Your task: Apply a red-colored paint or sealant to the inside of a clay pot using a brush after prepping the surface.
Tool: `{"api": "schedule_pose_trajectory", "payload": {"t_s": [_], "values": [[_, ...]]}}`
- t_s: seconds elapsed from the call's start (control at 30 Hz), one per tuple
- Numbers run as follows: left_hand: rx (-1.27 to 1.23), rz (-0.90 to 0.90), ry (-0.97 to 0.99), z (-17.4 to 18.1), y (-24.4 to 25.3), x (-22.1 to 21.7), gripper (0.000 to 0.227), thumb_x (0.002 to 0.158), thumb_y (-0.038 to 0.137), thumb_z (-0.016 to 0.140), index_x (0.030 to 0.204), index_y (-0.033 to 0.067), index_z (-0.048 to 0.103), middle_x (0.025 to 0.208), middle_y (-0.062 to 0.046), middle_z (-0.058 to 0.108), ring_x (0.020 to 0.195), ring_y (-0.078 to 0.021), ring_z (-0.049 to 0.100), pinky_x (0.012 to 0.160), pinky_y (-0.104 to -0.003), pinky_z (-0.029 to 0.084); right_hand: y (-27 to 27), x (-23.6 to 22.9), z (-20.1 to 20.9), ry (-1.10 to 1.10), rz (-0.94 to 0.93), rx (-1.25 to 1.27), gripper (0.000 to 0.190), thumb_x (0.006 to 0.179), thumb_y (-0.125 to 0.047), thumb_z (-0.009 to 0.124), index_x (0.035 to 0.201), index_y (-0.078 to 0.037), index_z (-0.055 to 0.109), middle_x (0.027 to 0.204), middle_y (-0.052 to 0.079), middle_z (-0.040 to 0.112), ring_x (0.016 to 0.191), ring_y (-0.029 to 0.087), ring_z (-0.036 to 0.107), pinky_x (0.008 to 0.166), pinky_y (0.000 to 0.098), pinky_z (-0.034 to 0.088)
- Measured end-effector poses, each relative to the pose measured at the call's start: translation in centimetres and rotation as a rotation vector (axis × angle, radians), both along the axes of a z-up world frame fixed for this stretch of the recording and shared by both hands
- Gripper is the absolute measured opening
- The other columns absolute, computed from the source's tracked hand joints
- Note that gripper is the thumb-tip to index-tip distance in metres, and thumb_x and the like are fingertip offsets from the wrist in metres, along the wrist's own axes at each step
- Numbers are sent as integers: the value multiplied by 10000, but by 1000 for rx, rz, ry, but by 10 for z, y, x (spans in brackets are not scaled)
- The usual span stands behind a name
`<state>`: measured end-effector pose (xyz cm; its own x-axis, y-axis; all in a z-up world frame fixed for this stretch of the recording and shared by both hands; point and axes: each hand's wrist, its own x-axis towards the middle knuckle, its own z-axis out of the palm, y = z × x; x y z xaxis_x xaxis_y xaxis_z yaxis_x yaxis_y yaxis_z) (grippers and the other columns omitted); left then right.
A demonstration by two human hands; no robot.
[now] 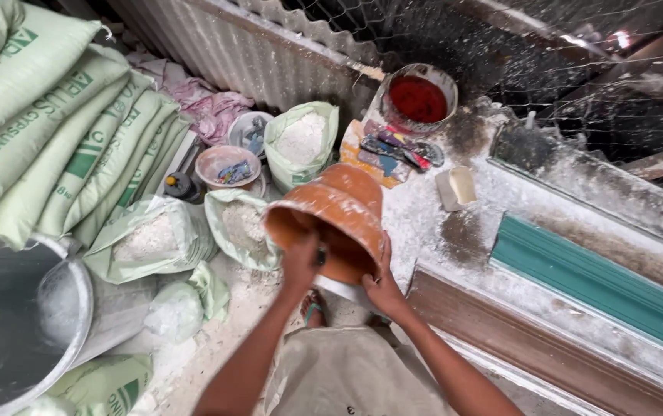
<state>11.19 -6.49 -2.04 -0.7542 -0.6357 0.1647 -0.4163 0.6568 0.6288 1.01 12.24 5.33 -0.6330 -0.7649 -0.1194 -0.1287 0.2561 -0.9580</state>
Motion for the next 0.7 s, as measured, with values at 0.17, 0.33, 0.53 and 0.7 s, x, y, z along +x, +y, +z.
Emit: {"api": "schedule_pose_trajectory", "payload": {"t_s": [0.17,0.33,0.53,0.7], "values": [[257,50,196,10,52,-4,402,839,316,777,1143,64,703,870,-205,725,782,-340,718,695,-419,576,2,2,1,-98,15,-67,1077,828,131,438,1615,-212,-213,1656,198,272,1530,290,279,1204,348,241],[587,-140,7,54,-36,32,337,936,311,751,1230,151,714,888,-123,793,731,-229,760,663,-380,589,1,2,1,-111,-5,64,1050,875,85,473,1611,-259,-191,1567,184,403,1391,284,450,1115,356,380],[228,-13,-46,56,-26,40,401,955,308,753,1332,208,663,973,-97,764,746,-218,711,683,-384,577,5,10,-67,-160,-80,51,1048,904,-34,509,1583,-259,-257,1531,175,451,1365,259,476,1107,341,389],[841,-151,272,49,28,-12,517,905,249,781,1288,-39,585,1115,-131,720,977,-148,679,838,-308,572,5,-9,-7,-222,19,96,880,1002,-247,535,1608,-208,-102,1635,182,311,1462,318,368,1162,418,366]]}}
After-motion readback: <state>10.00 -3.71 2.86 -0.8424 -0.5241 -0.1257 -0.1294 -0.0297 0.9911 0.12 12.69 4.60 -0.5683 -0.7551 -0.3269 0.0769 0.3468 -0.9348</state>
